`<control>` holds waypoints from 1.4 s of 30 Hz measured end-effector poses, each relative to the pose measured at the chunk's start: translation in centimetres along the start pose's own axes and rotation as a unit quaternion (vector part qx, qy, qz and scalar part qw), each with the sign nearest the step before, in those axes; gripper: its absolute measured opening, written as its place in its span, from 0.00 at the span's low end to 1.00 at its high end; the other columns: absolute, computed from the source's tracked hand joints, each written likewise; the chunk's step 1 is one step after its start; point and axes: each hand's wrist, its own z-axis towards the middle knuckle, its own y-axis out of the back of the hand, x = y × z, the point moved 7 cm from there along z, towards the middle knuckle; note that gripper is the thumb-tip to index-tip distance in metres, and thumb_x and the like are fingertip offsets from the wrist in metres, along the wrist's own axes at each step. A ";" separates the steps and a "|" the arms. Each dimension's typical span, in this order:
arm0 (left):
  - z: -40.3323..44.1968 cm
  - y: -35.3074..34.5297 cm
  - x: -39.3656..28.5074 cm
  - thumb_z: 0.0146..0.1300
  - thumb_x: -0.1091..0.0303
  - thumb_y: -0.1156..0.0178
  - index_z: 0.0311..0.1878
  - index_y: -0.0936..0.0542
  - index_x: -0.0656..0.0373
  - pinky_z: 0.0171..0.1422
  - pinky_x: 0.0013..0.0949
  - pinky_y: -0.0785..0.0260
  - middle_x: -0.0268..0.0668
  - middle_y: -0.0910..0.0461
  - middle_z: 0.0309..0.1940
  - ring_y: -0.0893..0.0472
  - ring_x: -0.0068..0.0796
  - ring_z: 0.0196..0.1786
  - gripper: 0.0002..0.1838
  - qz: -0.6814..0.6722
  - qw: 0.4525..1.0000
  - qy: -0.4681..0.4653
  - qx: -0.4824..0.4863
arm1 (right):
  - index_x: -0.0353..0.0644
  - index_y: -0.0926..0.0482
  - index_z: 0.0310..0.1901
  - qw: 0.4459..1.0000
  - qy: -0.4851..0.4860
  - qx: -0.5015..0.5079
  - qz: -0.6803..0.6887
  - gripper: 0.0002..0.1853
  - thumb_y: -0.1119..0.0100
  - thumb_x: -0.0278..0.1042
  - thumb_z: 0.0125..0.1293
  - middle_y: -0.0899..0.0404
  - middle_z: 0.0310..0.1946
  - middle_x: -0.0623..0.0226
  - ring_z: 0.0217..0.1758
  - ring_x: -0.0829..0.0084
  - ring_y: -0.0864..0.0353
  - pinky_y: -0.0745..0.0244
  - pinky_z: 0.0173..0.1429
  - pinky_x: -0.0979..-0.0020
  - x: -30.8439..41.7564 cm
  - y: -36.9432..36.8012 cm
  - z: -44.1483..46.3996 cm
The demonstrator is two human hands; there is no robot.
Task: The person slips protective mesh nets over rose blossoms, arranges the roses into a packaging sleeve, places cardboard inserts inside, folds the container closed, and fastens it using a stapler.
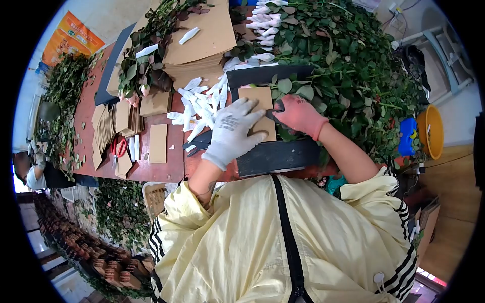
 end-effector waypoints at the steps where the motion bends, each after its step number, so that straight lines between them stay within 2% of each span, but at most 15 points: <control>1: 0.1 -0.8 0.4 0.48 0.56 0.32 0.54 0.21 0.55 0.66 0.46 0.40 0.47 0.28 0.59 0.31 0.50 0.62 0.28 -0.010 1.000 0.018 0.021 | 0.40 0.23 0.40 0.984 0.059 -0.072 -0.153 0.18 0.39 0.46 0.57 0.19 0.37 0.59 0.39 0.62 0.17 0.22 0.45 0.66 1.4 0.9 -0.5; 4: -0.1 -1.5 0.8 0.49 0.52 0.34 0.54 0.21 0.47 0.64 0.45 0.40 0.39 0.29 0.61 0.33 0.43 0.65 0.27 0.024 0.998 0.049 0.038 | 0.42 0.23 0.45 0.986 0.080 -0.077 -0.124 0.21 0.36 0.47 0.54 0.20 0.42 0.59 0.50 0.61 0.21 0.27 0.54 0.62 4.7 5.0 -1.9; 6: 0.2 -1.6 0.5 0.50 0.52 0.35 0.55 0.21 0.47 0.65 0.46 0.41 0.41 0.30 0.62 0.33 0.43 0.65 0.27 0.015 0.996 0.047 0.071 | 0.46 0.25 0.51 0.855 0.270 -0.400 -0.190 0.23 0.36 0.44 0.54 0.24 0.49 0.59 0.54 0.58 0.25 0.30 0.58 0.60 4.2 7.3 -1.9; 7: 0.2 -1.3 0.0 0.51 0.52 0.35 0.55 0.21 0.50 0.65 0.46 0.41 0.44 0.30 0.61 0.32 0.46 0.63 0.27 0.033 0.997 0.037 0.063 | 0.47 0.28 0.56 0.827 0.298 -0.417 -0.233 0.27 0.37 0.43 0.54 0.28 0.55 0.59 0.58 0.56 0.28 0.32 0.61 0.59 3.7 8.1 -0.4; 10: 0.1 -1.4 -0.4 0.53 0.52 0.36 0.55 0.22 0.53 0.65 0.47 0.40 0.48 0.29 0.60 0.31 0.49 0.61 0.26 0.065 0.996 0.014 0.051 | 0.49 0.24 0.49 0.940 0.200 -0.175 -0.215 0.19 0.38 0.42 0.54 0.23 0.48 0.65 0.54 0.60 0.25 0.31 0.59 0.59 1.8 7.8 4.0; 14: 0.2 -1.2 -0.6 0.55 0.51 0.38 0.55 0.22 0.52 0.64 0.46 0.40 0.46 0.29 0.60 0.30 0.47 0.60 0.26 0.102 0.992 0.013 0.068 | 0.55 0.23 0.44 0.902 0.195 -0.104 -0.371 0.15 0.38 0.42 0.54 0.23 0.46 0.69 0.53 0.66 0.25 0.31 0.56 0.65 0.6 2.6 1.7; 18: 1.1 -0.3 -1.4 0.52 0.49 0.36 0.53 0.21 0.47 0.66 0.46 0.43 0.39 0.28 0.59 0.31 0.43 0.61 0.26 0.125 0.957 0.143 0.218 | 0.52 0.24 0.46 0.913 0.224 -0.163 -0.300 0.16 0.40 0.40 0.54 0.26 0.54 0.64 0.55 0.63 0.25 0.32 0.58 0.62 -0.1 2.3 -0.2; 21: 1.9 -0.1 -1.3 0.48 0.48 0.34 0.56 0.24 0.50 0.67 0.47 0.43 0.43 0.31 0.61 0.33 0.46 0.64 0.31 0.117 0.956 0.139 0.229 | 0.51 0.23 0.44 0.927 0.209 -0.161 -0.268 0.14 0.42 0.38 0.55 0.27 0.56 0.61 0.54 0.62 0.23 0.31 0.57 0.60 -0.4 1.8 -0.4; 22: 2.2 -0.4 -0.6 0.48 0.48 0.34 0.56 0.24 0.50 0.67 0.47 0.43 0.43 0.31 0.61 0.33 0.46 0.64 0.31 0.119 0.956 0.132 0.233 | 0.50 0.23 0.44 0.923 0.208 -0.168 -0.279 0.14 0.42 0.39 0.56 0.27 0.56 0.60 0.54 0.62 0.23 0.31 0.57 0.60 -0.6 1.5 -0.4; 24: 4.0 0.8 -1.4 0.46 0.45 0.33 0.61 0.28 0.54 0.69 0.49 0.46 0.48 0.34 0.64 0.37 0.50 0.67 0.39 0.099 0.993 -0.049 0.040 | 0.50 0.22 0.43 0.918 0.216 -0.212 -0.256 0.13 0.42 0.39 0.56 0.25 0.54 0.60 0.53 0.61 0.23 0.31 0.57 0.60 -0.9 1.3 -0.5; 26: 5.0 -0.4 -0.8 0.43 0.44 0.32 0.64 0.32 0.60 0.71 0.51 0.50 0.53 0.36 0.64 0.40 0.56 0.69 0.46 0.064 0.993 -0.066 0.079 | 0.50 0.22 0.42 0.913 0.212 -0.265 -0.228 0.13 0.42 0.40 0.56 0.24 0.52 0.60 0.53 0.60 0.23 0.30 0.57 0.61 -1.0 1.8 -0.6; 28: 5.2 -3.0 0.1 0.44 0.40 0.33 0.64 0.34 0.62 0.73 0.52 0.54 0.54 0.38 0.66 0.42 0.56 0.70 0.48 0.097 0.982 -0.081 0.138 | 0.49 0.21 0.41 0.969 0.031 -0.237 -0.054 0.13 0.41 0.43 0.55 0.21 0.47 0.59 0.52 0.57 0.23 0.29 0.55 0.61 -3.5 4.2 1.0; 30: 4.9 -4.0 0.2 0.46 0.37 0.36 0.64 0.34 0.63 0.74 0.52 0.56 0.54 0.38 0.66 0.43 0.55 0.71 0.48 0.097 0.978 -0.090 0.160 | 0.46 0.21 0.37 0.955 -0.014 -0.278 0.107 0.11 0.42 0.40 0.55 0.19 0.40 0.56 0.48 0.55 0.21 0.28 0.53 0.61 -7.3 5.8 2.3; 36: 4.6 -3.8 0.2 0.50 0.40 0.37 0.65 0.34 0.62 0.74 0.53 0.56 0.50 0.39 0.67 0.44 0.53 0.71 0.45 0.111 0.980 -0.086 0.139 | 0.44 0.21 0.39 0.944 -0.111 -0.310 -0.005 0.12 0.44 0.41 0.56 0.19 0.39 0.56 0.47 0.56 0.21 0.27 0.53 0.61 -8.0 6.8 2.9; 42: 4.5 -3.8 0.6 0.51 0.41 0.37 0.64 0.34 0.62 0.73 0.53 0.56 0.49 0.38 0.66 0.43 0.51 0.70 0.43 0.093 0.982 -0.089 0.135 | 0.39 0.22 0.41 0.869 0.016 -0.493 0.037 0.15 0.37 0.39 0.55 0.19 0.36 0.61 0.40 0.60 0.19 0.25 0.48 0.65 -6.1 9.4 -7.6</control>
